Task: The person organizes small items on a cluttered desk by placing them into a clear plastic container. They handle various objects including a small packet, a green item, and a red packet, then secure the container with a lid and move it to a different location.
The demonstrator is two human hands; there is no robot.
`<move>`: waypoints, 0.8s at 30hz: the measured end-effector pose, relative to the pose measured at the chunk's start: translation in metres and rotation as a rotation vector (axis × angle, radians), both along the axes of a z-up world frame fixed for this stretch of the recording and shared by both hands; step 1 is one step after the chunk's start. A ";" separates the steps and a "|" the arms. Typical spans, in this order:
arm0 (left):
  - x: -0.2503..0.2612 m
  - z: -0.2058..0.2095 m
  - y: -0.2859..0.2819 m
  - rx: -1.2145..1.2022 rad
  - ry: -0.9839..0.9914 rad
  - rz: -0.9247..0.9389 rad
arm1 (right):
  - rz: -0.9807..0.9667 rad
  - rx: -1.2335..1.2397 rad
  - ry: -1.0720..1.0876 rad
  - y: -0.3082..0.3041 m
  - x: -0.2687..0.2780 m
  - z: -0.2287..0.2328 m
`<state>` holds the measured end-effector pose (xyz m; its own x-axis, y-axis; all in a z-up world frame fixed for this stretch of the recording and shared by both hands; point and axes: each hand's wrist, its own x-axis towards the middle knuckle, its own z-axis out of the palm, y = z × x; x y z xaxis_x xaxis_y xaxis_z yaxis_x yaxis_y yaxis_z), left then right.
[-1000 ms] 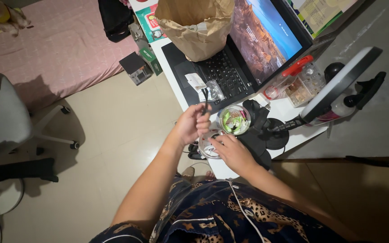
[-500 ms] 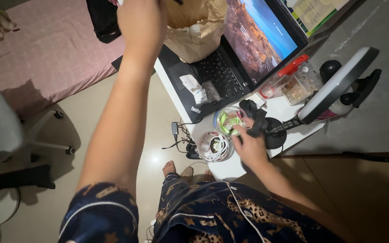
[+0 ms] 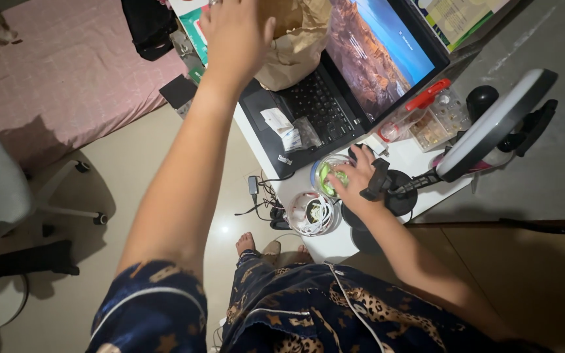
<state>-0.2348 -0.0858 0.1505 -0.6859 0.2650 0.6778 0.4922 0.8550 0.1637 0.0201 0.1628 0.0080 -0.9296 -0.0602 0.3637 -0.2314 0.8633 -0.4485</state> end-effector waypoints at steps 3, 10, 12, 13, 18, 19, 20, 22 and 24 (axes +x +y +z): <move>0.058 0.022 -0.006 0.091 0.147 -0.047 | -0.032 0.070 -0.039 -0.017 -0.012 0.005; 0.166 -0.014 -0.009 0.352 -0.170 -0.256 | -0.068 -0.195 -0.092 0.010 -0.012 -0.055; 0.190 -0.039 -0.007 0.361 -0.400 -0.309 | -0.026 -0.390 -0.059 0.021 -0.005 -0.063; 0.200 -0.049 -0.006 0.362 -0.400 -0.306 | -0.024 -0.389 -0.061 0.016 -0.004 -0.057; 0.231 -0.103 0.009 0.366 -0.647 -0.316 | -0.035 -0.024 -0.104 -0.005 -0.011 -0.049; 0.233 -0.108 0.011 0.365 -0.644 -0.315 | -0.034 -0.025 -0.102 -0.007 -0.015 -0.050; 0.235 -0.113 0.014 0.369 -0.685 -0.349 | -0.056 -0.008 -0.095 -0.009 -0.019 -0.052; 0.238 -0.119 0.019 0.373 -0.726 -0.381 | -0.076 0.008 -0.087 -0.011 -0.024 -0.054; 0.239 -0.120 0.026 0.363 -0.813 -0.409 | -0.149 -0.041 -0.142 -0.011 -0.030 -0.056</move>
